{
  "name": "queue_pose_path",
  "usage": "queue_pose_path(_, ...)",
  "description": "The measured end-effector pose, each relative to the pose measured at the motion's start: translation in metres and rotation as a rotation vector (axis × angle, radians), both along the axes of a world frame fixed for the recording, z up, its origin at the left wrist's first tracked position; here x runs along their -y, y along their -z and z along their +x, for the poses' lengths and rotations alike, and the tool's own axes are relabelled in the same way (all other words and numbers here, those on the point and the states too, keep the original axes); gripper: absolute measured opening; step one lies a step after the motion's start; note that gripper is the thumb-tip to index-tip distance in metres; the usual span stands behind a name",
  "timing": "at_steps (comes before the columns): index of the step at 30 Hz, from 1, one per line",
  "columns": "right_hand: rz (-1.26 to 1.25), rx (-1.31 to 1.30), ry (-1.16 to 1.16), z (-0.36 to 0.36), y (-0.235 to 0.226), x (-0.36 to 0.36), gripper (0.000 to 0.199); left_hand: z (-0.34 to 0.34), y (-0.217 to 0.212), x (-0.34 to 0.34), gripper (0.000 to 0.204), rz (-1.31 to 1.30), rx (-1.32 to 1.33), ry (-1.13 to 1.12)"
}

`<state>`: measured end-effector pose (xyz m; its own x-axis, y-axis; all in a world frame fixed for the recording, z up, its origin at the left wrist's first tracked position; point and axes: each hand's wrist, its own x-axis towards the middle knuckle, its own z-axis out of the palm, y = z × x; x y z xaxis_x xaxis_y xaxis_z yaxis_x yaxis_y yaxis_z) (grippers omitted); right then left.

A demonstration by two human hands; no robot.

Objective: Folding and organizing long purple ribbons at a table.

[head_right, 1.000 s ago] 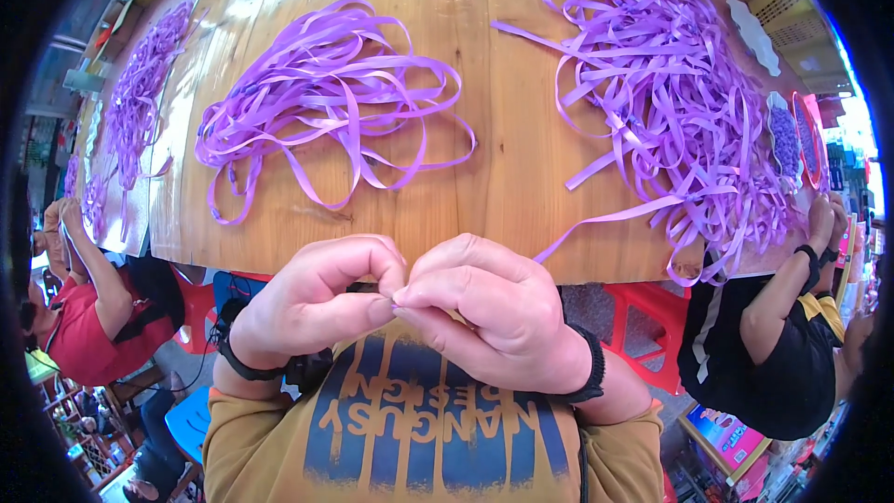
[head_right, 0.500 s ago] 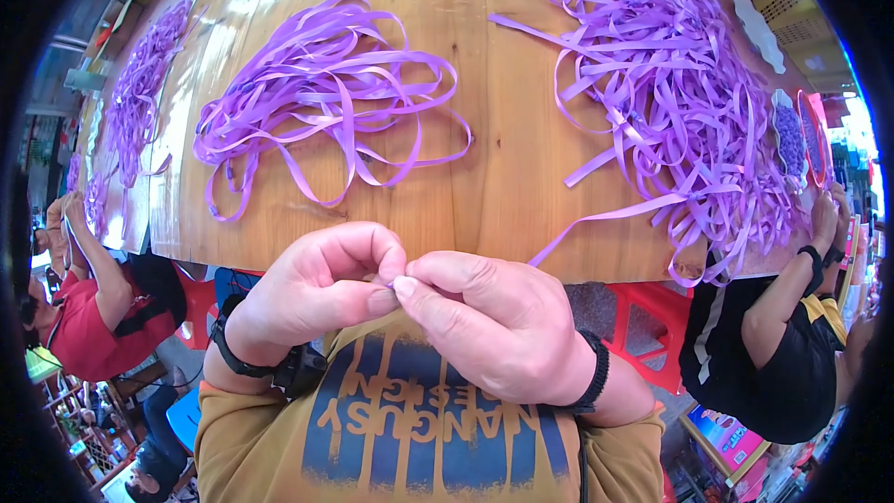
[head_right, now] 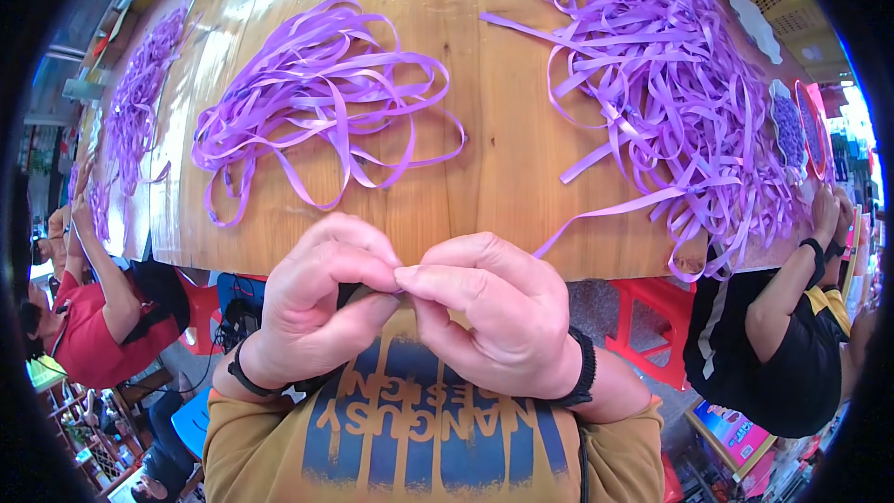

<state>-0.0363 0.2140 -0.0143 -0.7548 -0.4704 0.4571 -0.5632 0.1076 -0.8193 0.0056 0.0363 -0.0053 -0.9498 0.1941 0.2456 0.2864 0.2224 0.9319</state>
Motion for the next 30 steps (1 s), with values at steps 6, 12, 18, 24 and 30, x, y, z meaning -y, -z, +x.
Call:
queue_pose_path(6,-0.065,0.015,-0.029,0.0,0.004,-0.002,0.028,0.008,-0.001,-0.002,0.011,0.463,0.571,-0.005)
queue_pose_path(12,-0.076,-0.007,-0.02,-0.001,0.007,-0.002,0.028,0.003,0.002,0.001,0.015,0.241,0.399,0.041)
queue_pose_path(18,-0.073,-0.014,-0.03,0.0,0.01,-0.001,0.028,-0.002,0.005,0.001,0.011,0.044,0.192,-0.002)
queue_pose_path(24,-0.062,0.007,-0.036,0.001,0.011,0.001,0.026,-0.002,0.008,0.002,0.008,0.098,0.22,-0.005)
queue_pose_path(30,-0.002,0.045,0.031,0.001,0.004,0.004,0.021,0.003,0.01,-0.001,0.009,0.18,0.37,-0.045)
